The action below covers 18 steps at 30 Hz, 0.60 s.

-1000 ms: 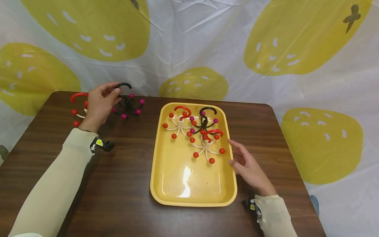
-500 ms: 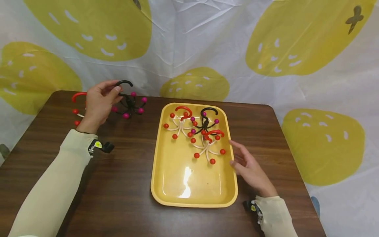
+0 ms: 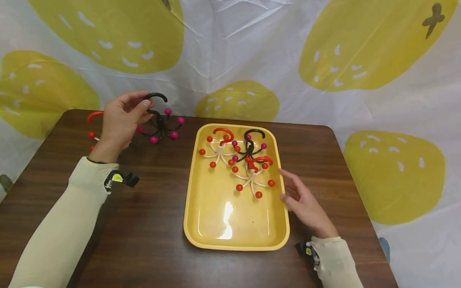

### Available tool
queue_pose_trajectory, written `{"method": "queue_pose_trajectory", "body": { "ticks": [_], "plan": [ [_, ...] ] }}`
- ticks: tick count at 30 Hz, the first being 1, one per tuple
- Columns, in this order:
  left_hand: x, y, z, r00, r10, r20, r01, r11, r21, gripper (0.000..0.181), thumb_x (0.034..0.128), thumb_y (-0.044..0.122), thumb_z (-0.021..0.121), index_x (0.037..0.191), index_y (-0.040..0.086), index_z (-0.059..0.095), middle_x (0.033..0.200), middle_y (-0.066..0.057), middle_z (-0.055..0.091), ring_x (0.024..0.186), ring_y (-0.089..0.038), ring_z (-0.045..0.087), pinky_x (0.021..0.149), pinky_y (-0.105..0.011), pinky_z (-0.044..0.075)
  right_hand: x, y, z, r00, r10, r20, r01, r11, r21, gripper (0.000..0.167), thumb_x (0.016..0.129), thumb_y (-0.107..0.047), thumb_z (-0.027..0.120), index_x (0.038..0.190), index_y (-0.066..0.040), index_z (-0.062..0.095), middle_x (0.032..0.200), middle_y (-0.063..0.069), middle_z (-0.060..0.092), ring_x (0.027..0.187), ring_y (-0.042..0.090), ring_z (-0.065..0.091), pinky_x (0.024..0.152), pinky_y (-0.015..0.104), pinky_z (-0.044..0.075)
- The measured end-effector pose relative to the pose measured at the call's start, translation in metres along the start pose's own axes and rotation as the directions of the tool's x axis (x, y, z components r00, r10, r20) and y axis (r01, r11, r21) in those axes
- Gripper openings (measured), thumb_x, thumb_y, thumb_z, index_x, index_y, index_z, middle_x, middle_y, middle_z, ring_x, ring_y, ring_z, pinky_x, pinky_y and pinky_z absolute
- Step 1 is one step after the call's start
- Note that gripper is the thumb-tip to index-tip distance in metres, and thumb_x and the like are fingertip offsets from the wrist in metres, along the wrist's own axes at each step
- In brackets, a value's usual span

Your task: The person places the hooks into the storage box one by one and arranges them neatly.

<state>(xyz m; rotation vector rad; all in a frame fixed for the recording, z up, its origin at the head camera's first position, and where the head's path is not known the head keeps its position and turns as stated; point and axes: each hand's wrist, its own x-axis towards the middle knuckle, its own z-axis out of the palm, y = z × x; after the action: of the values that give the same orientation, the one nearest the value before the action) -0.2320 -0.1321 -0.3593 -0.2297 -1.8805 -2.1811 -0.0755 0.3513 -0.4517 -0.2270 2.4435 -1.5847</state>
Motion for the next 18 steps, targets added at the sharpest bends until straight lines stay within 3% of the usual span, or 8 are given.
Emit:
{"method": "queue_pose_trajectory", "body": {
  "ticks": [8,18],
  "plan": [
    [-0.009,0.016,0.012,0.998,0.028,0.056,-0.025,0.998,-0.053,0.022,0.0969,0.001,0.075,0.118,0.002,0.077,0.093,0.000,0.078,0.088,-0.009,0.075,0.074,-0.022,0.064,0.003,-0.002,0.001,1.000,0.005,0.001,-0.005,1.000,-0.006,0.069,0.105,-0.004,0.057,0.167,-0.018,0.029,0.156,0.032,0.044,0.117,-0.001,0.064,0.080,0.032,0.065],
    [-0.031,0.028,0.030,0.983,0.032,0.183,-0.029,0.999,-0.022,0.023,0.0988,0.001,0.072,0.121,0.000,0.075,0.097,0.001,0.077,0.093,-0.012,0.074,0.077,-0.025,0.065,0.003,0.001,0.001,1.000,-0.016,-0.004,0.016,1.000,-0.027,0.068,0.105,-0.004,0.057,0.166,-0.017,0.030,0.153,0.033,0.047,0.113,0.002,0.064,0.074,0.029,0.062]
  ]
}}
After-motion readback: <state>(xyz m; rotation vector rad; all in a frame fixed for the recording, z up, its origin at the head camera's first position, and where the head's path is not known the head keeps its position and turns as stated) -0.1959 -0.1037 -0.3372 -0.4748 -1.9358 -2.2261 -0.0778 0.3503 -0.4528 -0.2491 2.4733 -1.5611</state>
